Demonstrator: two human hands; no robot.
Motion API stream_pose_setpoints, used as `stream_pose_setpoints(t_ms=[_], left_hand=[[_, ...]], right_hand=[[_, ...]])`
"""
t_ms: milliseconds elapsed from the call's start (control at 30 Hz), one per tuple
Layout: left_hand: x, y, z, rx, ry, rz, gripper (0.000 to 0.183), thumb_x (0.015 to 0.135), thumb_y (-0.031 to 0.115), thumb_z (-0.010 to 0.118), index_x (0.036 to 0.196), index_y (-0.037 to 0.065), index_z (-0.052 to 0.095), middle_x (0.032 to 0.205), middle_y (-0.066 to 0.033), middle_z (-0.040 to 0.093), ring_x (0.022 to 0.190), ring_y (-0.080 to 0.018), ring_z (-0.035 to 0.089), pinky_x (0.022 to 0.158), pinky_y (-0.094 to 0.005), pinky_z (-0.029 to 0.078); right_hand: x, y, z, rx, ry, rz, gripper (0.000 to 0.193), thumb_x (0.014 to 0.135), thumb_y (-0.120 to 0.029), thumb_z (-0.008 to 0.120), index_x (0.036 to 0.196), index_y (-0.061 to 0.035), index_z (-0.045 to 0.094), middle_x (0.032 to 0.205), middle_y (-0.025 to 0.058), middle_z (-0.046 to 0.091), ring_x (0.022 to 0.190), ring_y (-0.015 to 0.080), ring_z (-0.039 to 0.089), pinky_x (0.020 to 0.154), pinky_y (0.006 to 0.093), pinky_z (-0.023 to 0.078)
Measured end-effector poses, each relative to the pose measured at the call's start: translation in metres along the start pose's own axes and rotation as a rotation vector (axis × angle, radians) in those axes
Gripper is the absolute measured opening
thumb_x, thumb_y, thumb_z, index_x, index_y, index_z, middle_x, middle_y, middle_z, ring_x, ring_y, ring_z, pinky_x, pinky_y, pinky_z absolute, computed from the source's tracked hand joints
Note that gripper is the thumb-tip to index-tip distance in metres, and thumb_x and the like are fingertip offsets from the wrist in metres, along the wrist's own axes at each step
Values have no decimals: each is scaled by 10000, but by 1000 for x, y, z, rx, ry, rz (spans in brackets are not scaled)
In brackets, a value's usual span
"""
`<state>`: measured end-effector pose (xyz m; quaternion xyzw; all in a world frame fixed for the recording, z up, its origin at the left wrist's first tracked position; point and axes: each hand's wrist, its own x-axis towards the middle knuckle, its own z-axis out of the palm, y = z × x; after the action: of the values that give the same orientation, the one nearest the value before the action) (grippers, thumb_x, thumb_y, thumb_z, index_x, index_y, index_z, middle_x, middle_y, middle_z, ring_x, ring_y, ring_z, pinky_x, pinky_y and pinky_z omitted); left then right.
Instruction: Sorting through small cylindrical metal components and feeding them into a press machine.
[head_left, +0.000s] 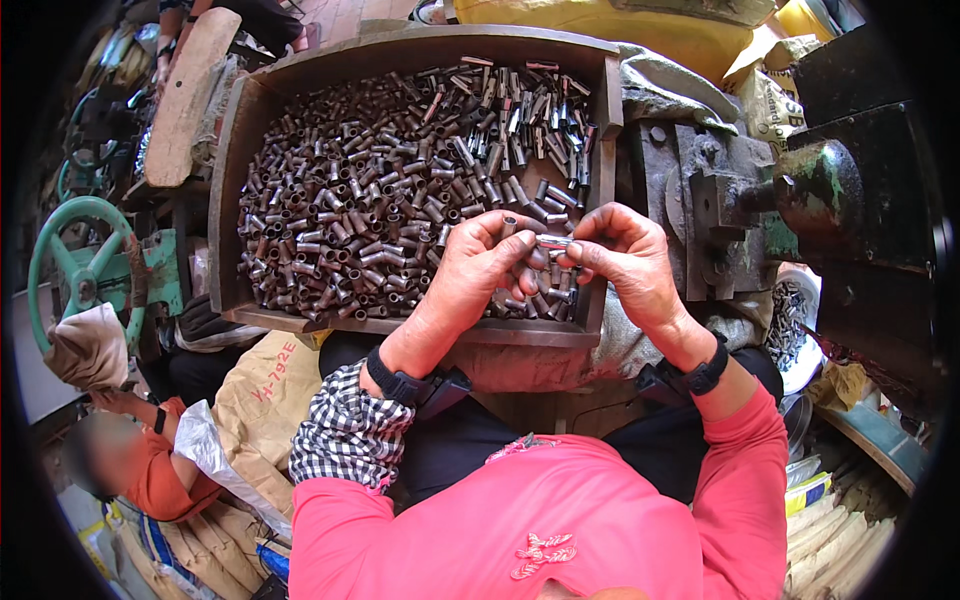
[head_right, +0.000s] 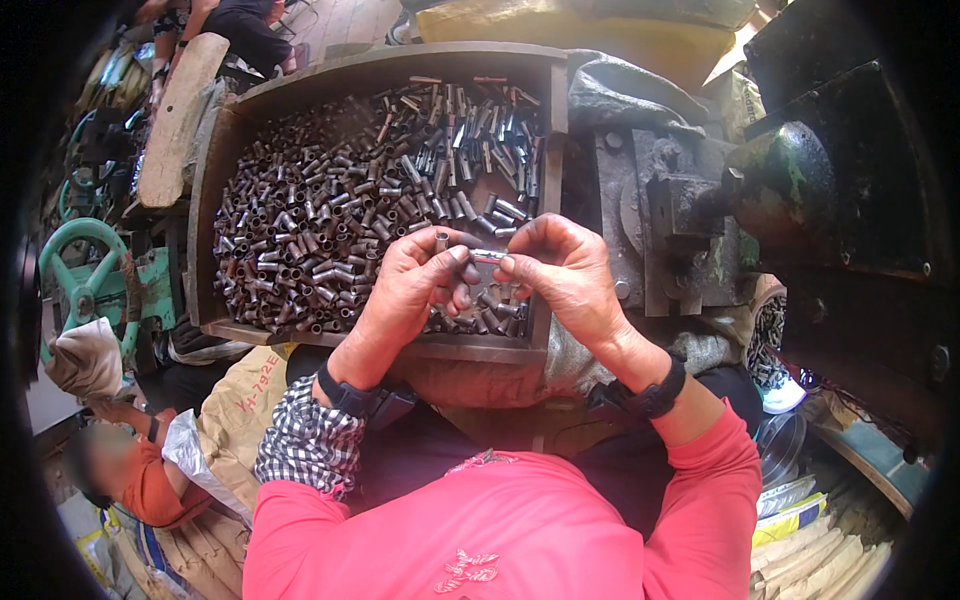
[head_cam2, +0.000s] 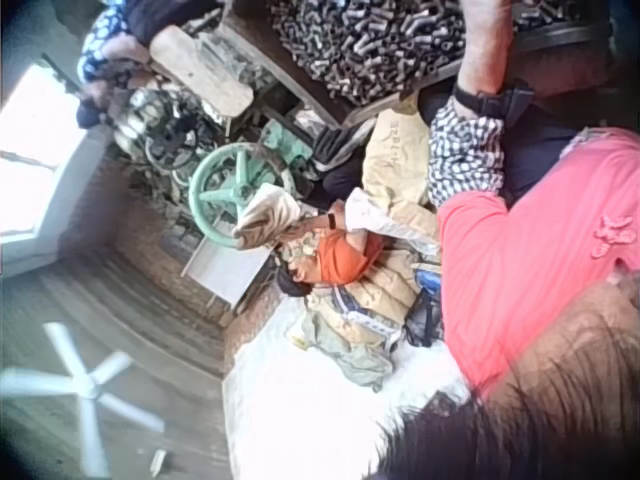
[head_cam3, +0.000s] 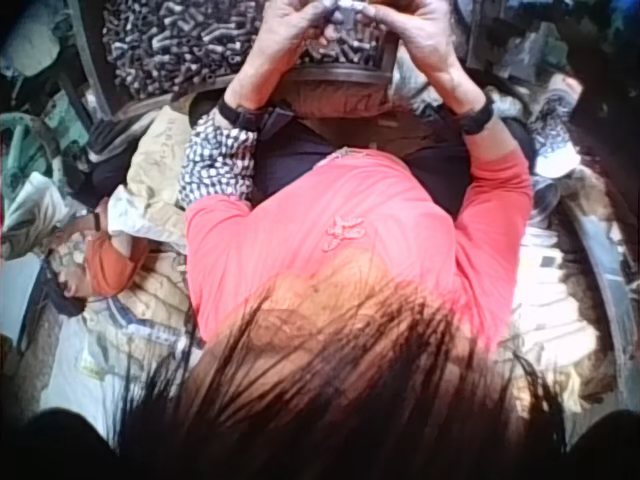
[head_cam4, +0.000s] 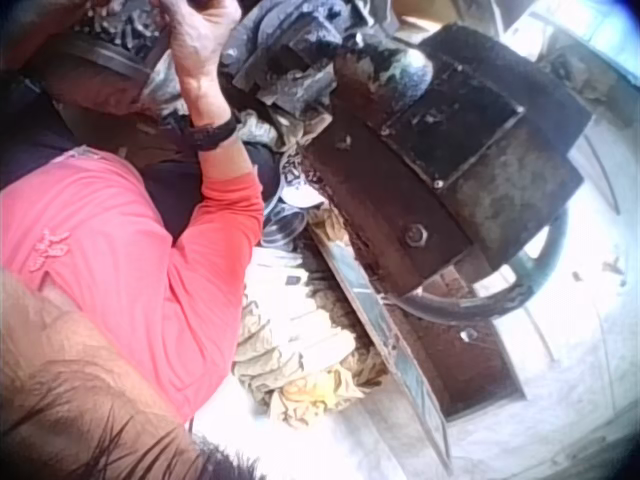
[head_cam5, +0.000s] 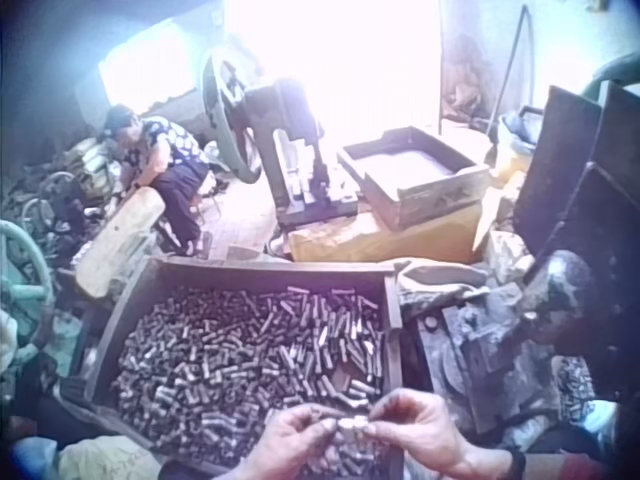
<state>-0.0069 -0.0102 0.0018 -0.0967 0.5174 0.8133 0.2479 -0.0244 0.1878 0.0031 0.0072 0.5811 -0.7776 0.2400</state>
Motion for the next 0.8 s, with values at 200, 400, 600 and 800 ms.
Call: stream_pose_setpoints(t_ms=[200, 400, 600, 800], left_hand=[[-12, -8, 12, 905, -146, 532, 308, 829, 29, 584, 1122, -28, 508, 900, -184, 612, 676, -292, 643, 563, -341, 528], [-4, -5, 10, 1230, -141, 816, 329, 765, 1, 608, 1083, -8, 527, 888, -166, 606, 701, -316, 636, 555, -372, 518], [-3, 17, -3, 175, 98, 44, 270, 893, 77, 525, 1147, -11, 506, 894, -105, 613, 658, -149, 627, 481, -237, 508], [2, 15, -26, -76, 116, 87, 220, 874, 78, 533, 1087, 20, 540, 842, -76, 618, 638, -132, 638, 455, -187, 491]], right_hand=[[6, -20, -13, 46, -176, 289, 188, 780, -39, 685, 886, -13, 532, 761, 80, 642, 662, 153, 661, 526, 217, 525], [6, -16, -6, -54, -140, 207, 192, 792, -43, 673, 906, -2, 525, 773, 89, 645, 622, 152, 658, 480, 201, 502], [39, -14, -8, -1216, 114, -771, 95, 775, -66, 610, 823, 12, 584, 747, 131, 626, 629, 231, 655, 485, 303, 504], [65, -15, 22, -2001, -110, -491, 113, 700, -97, 597, 755, -22, 660, 793, 158, 619, 704, 251, 659, 582, 341, 524]])
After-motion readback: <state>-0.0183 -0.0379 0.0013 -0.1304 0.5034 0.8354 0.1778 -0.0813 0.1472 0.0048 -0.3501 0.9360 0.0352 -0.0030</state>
